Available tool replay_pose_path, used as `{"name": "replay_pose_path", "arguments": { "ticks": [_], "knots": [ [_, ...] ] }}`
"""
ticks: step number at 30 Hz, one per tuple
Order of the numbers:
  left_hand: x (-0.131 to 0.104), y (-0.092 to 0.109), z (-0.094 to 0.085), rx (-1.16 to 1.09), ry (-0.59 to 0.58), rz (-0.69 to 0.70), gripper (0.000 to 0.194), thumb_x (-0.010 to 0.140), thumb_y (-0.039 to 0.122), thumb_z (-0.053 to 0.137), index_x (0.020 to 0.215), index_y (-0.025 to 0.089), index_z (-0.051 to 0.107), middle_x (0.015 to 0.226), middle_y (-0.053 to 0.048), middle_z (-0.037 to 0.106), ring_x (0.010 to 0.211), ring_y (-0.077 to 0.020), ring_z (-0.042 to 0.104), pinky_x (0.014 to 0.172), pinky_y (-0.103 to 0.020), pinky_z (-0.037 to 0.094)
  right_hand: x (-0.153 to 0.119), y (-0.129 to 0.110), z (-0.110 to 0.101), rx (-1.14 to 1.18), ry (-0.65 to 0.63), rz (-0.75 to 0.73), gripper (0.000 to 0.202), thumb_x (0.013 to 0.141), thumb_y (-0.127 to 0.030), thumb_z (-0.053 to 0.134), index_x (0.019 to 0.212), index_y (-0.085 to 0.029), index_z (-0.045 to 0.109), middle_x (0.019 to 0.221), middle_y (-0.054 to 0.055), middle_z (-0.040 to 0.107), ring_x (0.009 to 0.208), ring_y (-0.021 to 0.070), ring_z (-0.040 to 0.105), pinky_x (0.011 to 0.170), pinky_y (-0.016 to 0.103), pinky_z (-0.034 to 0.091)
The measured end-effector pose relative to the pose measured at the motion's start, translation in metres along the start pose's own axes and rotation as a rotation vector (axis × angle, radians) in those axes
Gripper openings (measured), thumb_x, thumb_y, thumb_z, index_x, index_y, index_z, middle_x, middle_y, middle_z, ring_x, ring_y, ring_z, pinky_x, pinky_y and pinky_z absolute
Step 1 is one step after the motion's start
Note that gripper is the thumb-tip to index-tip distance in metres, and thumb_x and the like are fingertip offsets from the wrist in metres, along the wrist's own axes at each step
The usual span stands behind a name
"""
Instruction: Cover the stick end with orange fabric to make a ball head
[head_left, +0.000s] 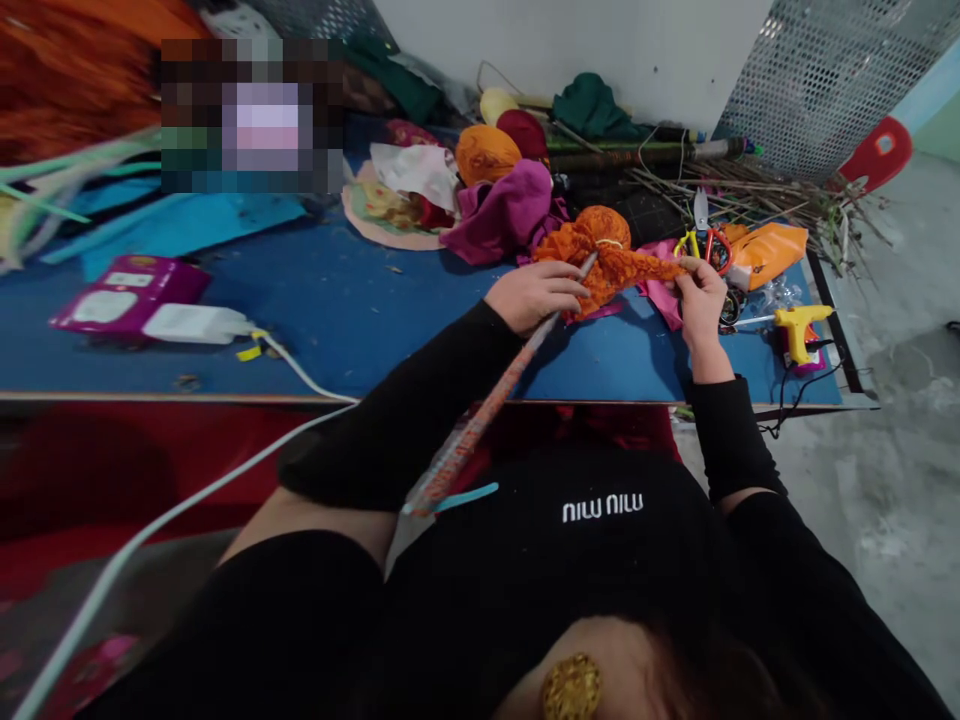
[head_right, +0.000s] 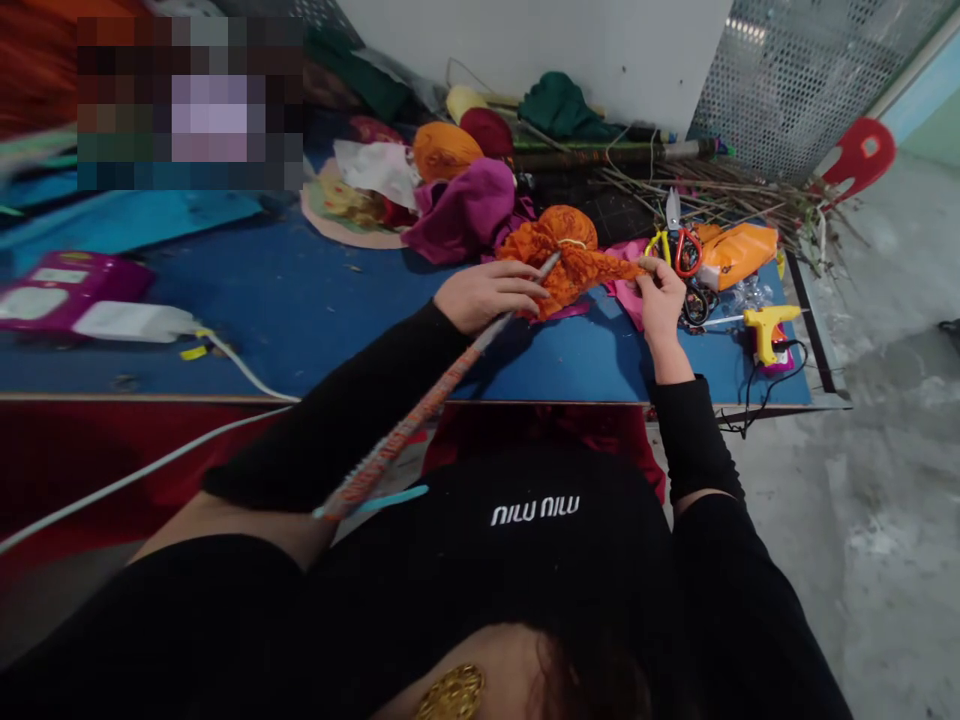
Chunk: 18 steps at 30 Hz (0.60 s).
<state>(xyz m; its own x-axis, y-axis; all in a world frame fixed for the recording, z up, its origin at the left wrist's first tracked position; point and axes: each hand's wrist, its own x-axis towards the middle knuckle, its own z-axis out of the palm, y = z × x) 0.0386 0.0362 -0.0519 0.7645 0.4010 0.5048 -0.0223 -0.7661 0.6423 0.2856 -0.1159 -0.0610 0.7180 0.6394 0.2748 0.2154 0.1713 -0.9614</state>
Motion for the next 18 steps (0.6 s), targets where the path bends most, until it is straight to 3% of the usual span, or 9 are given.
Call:
{"name": "replay_pose_path", "arguments": {
  "ticks": [4, 8, 10, 13, 16, 18],
  "knots": [
    [-0.004, -0.001, -0.007, 0.049, -0.288, 0.132, 0.036, 0.09, 0.05, 0.051, 0.076, 0.029, 0.077, 0.099, -0.008, 0.083, 0.11, -0.0242, 0.076, 0.105, -0.038, 0.059, -0.013, -0.004, -0.004, -0.044, 0.012, -0.073, 0.019, 0.069, -0.024, 0.059, 0.083, -0.022, 0.072, 0.084, 0.001, 0.073, 0.076, 0.0156, 0.064, 0.074, 0.033, 0.055],
    [0.015, 0.016, -0.009, 0.179, -0.212, 0.004, 0.028, 0.084, 0.035, 0.058, 0.099, 0.027, 0.08, 0.103, -0.005, 0.082, 0.094, -0.0251, 0.077, 0.09, -0.038, 0.062, -0.023, -0.01, -0.008, -0.077, 0.003, -0.217, 0.02, 0.07, -0.017, 0.059, 0.077, -0.023, 0.077, 0.081, 0.001, 0.074, 0.083, 0.0172, 0.066, 0.087, 0.037, 0.054],
    [0.029, 0.029, 0.003, 0.24, -0.199, -0.064, 0.023, 0.081, 0.037, 0.07, 0.098, 0.024, 0.078, 0.093, -0.003, 0.081, 0.084, -0.0242, 0.075, 0.081, -0.037, 0.061, -0.028, -0.014, -0.006, -0.079, -0.005, -0.261, 0.016, 0.073, -0.018, 0.062, 0.076, -0.024, 0.077, 0.081, 0.001, 0.073, 0.085, 0.0176, 0.066, 0.09, 0.037, 0.053],
    [0.046, 0.042, 0.03, 0.376, -0.143, -0.098, 0.037, 0.073, 0.042, 0.086, 0.1, 0.021, 0.071, 0.094, -0.004, 0.076, 0.089, -0.0261, 0.073, 0.082, -0.037, 0.06, -0.035, -0.019, -0.002, -0.083, -0.033, -0.261, 0.01, 0.078, -0.021, 0.065, 0.077, -0.024, 0.075, 0.084, 0.001, 0.073, 0.089, 0.0183, 0.067, 0.092, 0.037, 0.054],
    [0.049, 0.047, 0.048, 0.487, -0.153, -0.061, 0.018, 0.084, 0.029, 0.073, 0.098, 0.019, 0.07, 0.098, -0.007, 0.074, 0.094, -0.0281, 0.073, 0.079, -0.038, 0.057, -0.044, -0.022, -0.001, -0.1, -0.091, -0.197, 0.009, 0.081, -0.026, 0.066, 0.085, -0.024, 0.073, 0.09, 0.002, 0.073, 0.094, 0.0186, 0.068, 0.096, 0.038, 0.056],
    [0.043, 0.05, 0.05, 0.518, -0.185, -0.055, 0.012, 0.088, 0.02, 0.061, 0.094, 0.018, 0.071, 0.099, -0.009, 0.075, 0.096, -0.029, 0.073, 0.077, -0.038, 0.055, -0.051, -0.022, -0.004, -0.077, -0.107, -0.118, 0.023, 0.081, -0.033, 0.068, 0.103, -0.025, 0.069, 0.106, 0.004, 0.073, 0.099, 0.0191, 0.068, 0.096, 0.039, 0.058]
  ]
}}
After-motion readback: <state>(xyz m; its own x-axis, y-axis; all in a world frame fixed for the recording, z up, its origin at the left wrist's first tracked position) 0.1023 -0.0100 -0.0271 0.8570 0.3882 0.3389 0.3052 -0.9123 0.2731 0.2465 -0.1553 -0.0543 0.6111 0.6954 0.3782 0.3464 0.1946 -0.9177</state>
